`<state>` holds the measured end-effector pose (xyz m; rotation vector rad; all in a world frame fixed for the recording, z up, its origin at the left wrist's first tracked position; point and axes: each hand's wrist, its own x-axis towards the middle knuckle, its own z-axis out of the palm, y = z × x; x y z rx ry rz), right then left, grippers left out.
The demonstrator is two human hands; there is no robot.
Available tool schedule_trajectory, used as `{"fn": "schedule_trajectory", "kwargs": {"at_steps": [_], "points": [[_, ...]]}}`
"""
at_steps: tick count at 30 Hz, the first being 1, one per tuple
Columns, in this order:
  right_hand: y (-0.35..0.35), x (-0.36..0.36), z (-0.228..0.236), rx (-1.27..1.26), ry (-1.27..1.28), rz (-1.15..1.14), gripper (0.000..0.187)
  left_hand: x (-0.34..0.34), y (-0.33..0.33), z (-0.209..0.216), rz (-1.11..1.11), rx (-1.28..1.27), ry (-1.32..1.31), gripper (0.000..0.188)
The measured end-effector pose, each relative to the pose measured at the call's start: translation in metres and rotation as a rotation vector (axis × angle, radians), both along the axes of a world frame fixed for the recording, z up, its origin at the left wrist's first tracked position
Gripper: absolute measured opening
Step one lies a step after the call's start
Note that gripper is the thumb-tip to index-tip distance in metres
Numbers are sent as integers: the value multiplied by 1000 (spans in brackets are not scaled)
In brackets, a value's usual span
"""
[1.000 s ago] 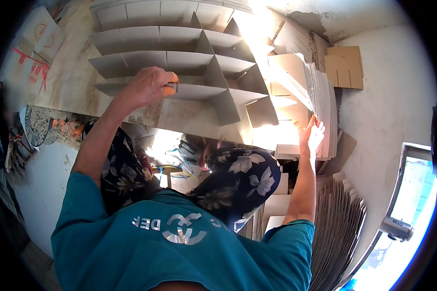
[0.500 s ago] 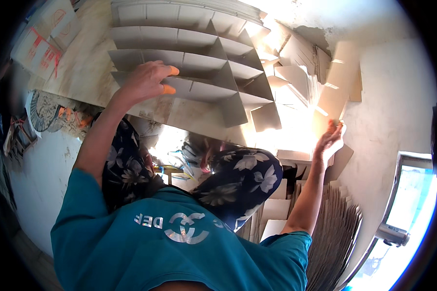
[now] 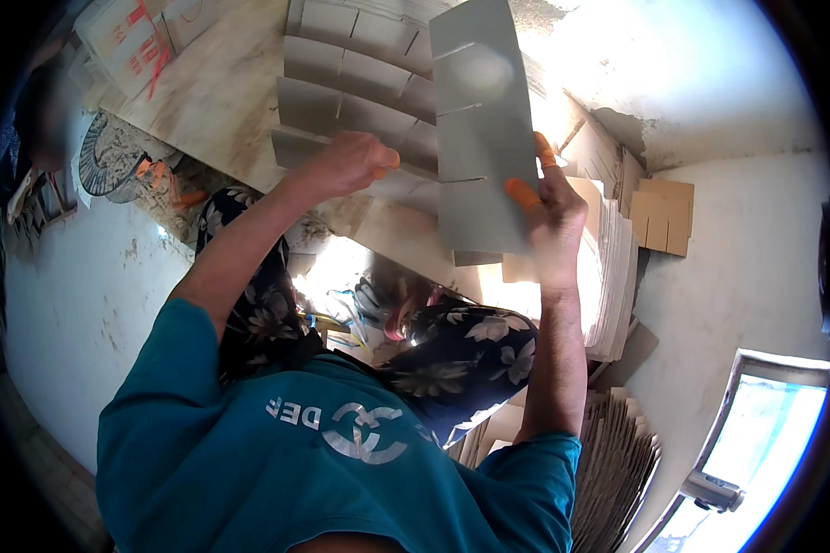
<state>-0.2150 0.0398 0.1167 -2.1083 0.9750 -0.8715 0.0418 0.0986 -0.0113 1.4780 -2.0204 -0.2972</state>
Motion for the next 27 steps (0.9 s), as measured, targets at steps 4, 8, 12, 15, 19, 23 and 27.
{"fn": "schedule_trajectory", "kwargs": {"at_steps": [4,8,12,15,19,23,27], "points": [[-4,18,-10,52,36,-8,57,0,-1,3,-33,-35,24,13],[-8,28,-16,-24,172,56,53,3,-4,-12,-30,-147,108,12],[-7,33,-18,72,198,93,53,-1,-6,0,-27,-49,73,11],[-14,38,-25,61,194,167,54,1,-7,-1,-34,-82,95,10],[-23,50,-39,259,88,179,52,2,-11,-2,-39,-86,128,9],[-23,58,-59,51,520,194,43,0,-16,-2,-22,-57,138,8],[-13,67,-53,23,616,233,37,0,-8,1,-65,-39,107,12]]}}
